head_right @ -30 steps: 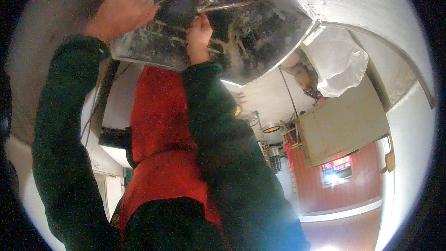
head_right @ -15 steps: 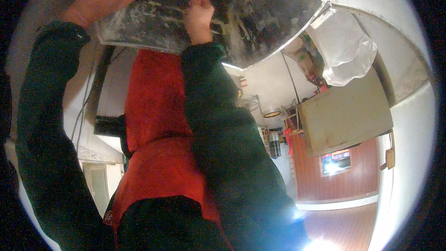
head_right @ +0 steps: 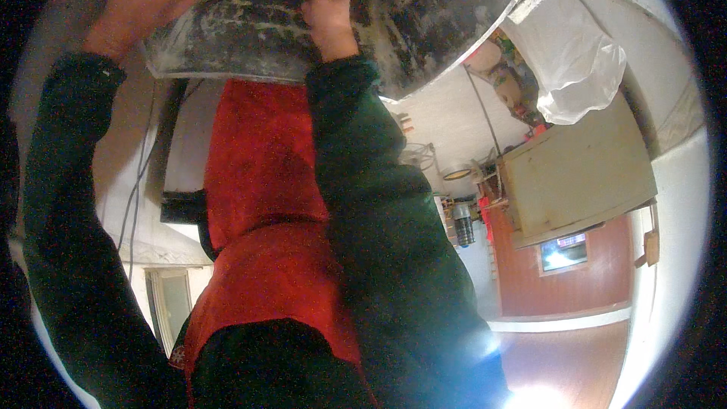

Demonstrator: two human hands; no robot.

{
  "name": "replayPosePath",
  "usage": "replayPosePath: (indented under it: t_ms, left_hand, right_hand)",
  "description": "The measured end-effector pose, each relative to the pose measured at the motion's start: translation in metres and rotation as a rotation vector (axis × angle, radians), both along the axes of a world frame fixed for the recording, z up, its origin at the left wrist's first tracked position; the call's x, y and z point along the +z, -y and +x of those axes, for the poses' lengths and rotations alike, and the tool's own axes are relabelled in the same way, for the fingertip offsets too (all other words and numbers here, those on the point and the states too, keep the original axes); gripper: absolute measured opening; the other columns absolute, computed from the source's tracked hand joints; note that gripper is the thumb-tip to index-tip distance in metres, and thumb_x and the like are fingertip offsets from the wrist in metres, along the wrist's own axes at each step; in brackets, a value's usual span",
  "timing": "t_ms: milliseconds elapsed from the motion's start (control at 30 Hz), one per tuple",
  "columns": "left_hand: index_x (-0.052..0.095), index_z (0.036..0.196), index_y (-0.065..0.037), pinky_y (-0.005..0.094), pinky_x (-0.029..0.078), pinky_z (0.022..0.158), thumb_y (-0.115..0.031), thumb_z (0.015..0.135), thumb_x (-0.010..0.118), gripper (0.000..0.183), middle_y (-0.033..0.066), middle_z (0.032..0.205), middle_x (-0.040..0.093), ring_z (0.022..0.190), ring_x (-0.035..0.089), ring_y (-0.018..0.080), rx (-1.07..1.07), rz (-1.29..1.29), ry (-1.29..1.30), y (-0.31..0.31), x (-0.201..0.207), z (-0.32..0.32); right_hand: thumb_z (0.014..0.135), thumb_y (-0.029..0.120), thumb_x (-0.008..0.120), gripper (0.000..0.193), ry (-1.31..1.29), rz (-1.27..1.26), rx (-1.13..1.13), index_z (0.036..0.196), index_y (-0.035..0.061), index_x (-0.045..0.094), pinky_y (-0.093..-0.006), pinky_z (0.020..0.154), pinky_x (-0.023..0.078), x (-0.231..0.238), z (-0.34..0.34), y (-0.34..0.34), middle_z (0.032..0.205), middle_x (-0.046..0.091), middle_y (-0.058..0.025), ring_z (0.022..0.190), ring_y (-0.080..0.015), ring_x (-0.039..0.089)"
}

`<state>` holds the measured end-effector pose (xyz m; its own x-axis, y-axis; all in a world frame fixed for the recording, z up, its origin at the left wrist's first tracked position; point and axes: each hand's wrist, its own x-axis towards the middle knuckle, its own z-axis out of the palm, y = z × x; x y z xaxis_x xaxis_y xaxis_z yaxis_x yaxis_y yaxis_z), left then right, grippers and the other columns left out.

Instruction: The person scrapes dough residue from the interior walls and mixing arm of a large industrial mixer using a metal scraper. The person repeatedly reaches into the mixer bowl to remove stuck dough and wipe the surfaces.

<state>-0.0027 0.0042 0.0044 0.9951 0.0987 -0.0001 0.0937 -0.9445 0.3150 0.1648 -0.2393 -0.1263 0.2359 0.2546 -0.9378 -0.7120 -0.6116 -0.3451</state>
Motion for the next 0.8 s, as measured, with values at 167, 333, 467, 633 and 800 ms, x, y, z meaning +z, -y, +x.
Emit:
replayPosePath:
  t_ms: [167,333,467,633,800]
  left_hand:
    - [0.060,0.056,-0.011,0.0414,0.046,0.053,-0.018,0.072,0.081,0.028,0.0066,0.058,0.060,0.057,0.059,0.0254,0.020,0.004,-0.045,0.001,0.002,0.002]
    - [0.061,0.056,-0.011,0.0418,0.047,0.056,-0.017,0.073,0.080,0.026,0.0069,0.058,0.060,0.059,0.060,0.0255,0.018,-0.023,-0.023,0.002,0.002,0.001]
    - [0.061,0.057,-0.011,0.0426,0.048,0.056,-0.019,0.074,0.079,0.026,0.0069,0.059,0.060,0.059,0.060,0.0261,-0.013,-0.057,-0.028,-0.002,0.003,-0.001]
    - [0.062,0.058,-0.011,0.0427,0.048,0.057,-0.018,0.076,0.077,0.025,0.0075,0.059,0.060,0.059,0.060,0.0265,-0.003,-0.060,0.006,-0.005,0.001,-0.005]
    - [0.059,0.058,-0.012,0.0452,0.047,0.057,-0.019,0.080,0.071,0.026,0.0080,0.056,0.057,0.059,0.061,0.0275,-0.003,-0.050,-0.053,-0.004,-0.001,-0.009]
  right_hand:
    - [0.102,0.021,0.064,0.034,0.031,0.026,-0.014,0.133,0.0085,0.064,-0.0251,0.050,0.039,-0.022,-0.005,-0.003,0.083,0.060,-0.0017,0.060,-0.0107,0.050]
    - [0.099,0.023,0.066,0.035,0.437,0.043,0.364,0.129,0.0053,0.068,-0.0321,0.058,0.048,-0.047,-0.032,-0.005,0.083,0.068,-0.0077,0.062,-0.0165,0.058]
    - [0.099,0.025,0.063,0.036,0.634,0.198,0.904,0.127,0.0031,0.069,-0.0412,0.076,0.056,-0.005,-0.046,-0.005,0.095,0.074,-0.0223,0.082,-0.0293,0.073]
    - [0.101,0.027,0.060,0.034,0.596,0.280,1.077,0.129,0.0118,0.070,-0.0417,0.076,0.056,0.100,-0.011,-0.019,0.094,0.074,-0.0213,0.086,-0.0368,0.073]
    - [0.099,0.029,0.063,0.033,0.980,0.390,1.431,0.130,0.0214,0.070,-0.0430,0.073,0.057,0.127,0.077,-0.072,0.095,0.074,-0.0158,0.087,-0.0362,0.072]
